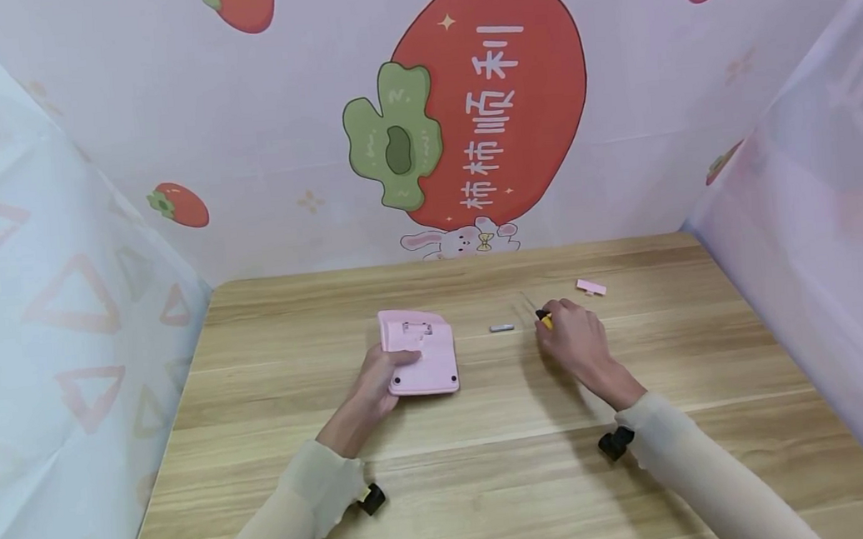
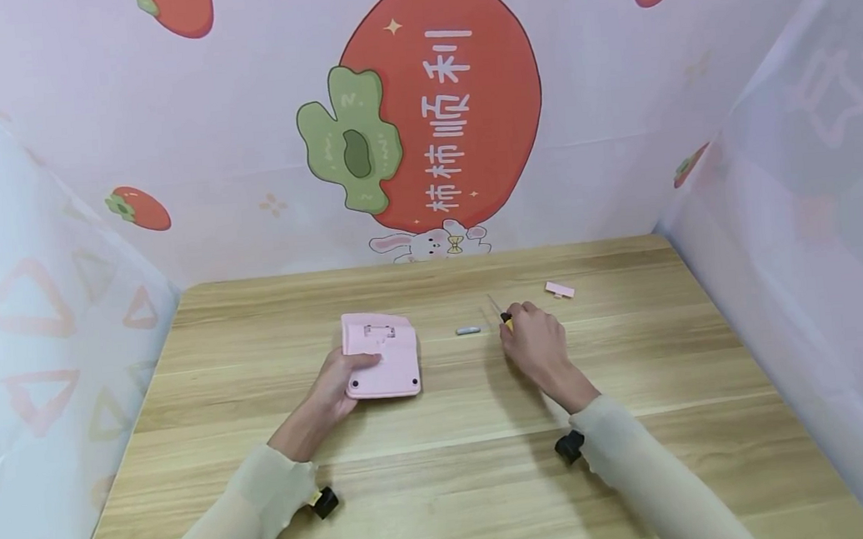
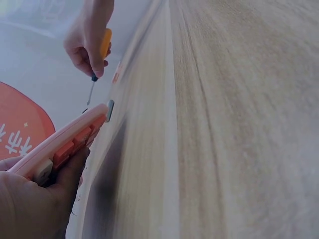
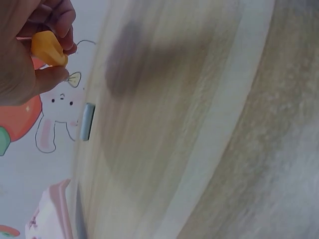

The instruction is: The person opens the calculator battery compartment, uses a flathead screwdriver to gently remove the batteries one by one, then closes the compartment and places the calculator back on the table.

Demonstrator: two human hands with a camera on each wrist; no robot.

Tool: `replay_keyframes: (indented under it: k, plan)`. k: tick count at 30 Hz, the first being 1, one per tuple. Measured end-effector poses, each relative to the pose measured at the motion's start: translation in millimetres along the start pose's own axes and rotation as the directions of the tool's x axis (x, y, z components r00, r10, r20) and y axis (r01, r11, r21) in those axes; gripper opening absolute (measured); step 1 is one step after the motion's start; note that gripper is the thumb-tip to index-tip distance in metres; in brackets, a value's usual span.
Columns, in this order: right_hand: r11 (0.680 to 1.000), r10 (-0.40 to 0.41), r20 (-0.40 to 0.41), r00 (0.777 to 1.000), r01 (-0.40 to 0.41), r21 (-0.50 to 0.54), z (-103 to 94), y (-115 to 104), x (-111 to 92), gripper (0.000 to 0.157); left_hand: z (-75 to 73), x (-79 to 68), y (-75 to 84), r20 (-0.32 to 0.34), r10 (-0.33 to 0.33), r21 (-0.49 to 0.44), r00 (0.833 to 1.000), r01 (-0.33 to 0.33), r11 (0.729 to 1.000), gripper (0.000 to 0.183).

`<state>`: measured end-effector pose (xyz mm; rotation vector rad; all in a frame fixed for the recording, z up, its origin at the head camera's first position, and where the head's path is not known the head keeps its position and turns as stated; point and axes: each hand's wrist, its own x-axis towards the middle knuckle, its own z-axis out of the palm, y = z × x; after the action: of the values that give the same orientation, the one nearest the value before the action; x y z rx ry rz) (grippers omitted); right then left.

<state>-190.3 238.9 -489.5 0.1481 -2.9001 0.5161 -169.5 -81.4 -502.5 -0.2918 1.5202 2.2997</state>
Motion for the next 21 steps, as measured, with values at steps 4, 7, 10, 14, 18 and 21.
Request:
replay_keyframes:
  k: [4, 7, 10, 14, 18, 21]
  plan:
    - [1.0, 0.016, 0.006, 1.0, -0.016, -0.004, 2.6, 7, 1, 0.026, 0.1, -0.7, 0.6, 0.002, 0.001, -0.002, 1.0, -0.001, 1.0, 0.064]
    - [1.0, 0.024, 0.011, 1.0, -0.024, -0.002, 4.5, 9, 1, 0.025, 0.2, -1.1, 0.6, 0.002, 0.003, -0.003, 1.0, -0.003, 1.0, 0.064]
    - [0.999, 0.032, 0.015, 0.999, -0.032, -0.009, 6.9, 12, 1, 0.025, -0.2, -1.2, 0.2, 0.002, 0.003, -0.006, 1.0, -0.003, 1.0, 0.063]
    - [0.999, 0.039, 0.017, 0.999, -0.039, -0.017, 10.2, 15, 0, 0.024, -0.6, -1.4, -0.4, 0.0, 0.001, -0.013, 1.0, -0.001, 1.0, 0.063]
    - [0.999, 0.037, 0.017, 0.999, -0.037, -0.021, 12.8, 16, 0, 0.023, -1.0, -1.2, -1.2, 0.0, 0.004, -0.022, 1.0, -0.004, 1.0, 0.063]
    - [0.999, 0.033, 0.016, 0.999, -0.033, -0.027, 14.3, 17, 0, 0.022, -1.3, -0.8, -1.7, 0.007, 0.011, -0.032, 1.0, -0.011, 0.999, 0.064]
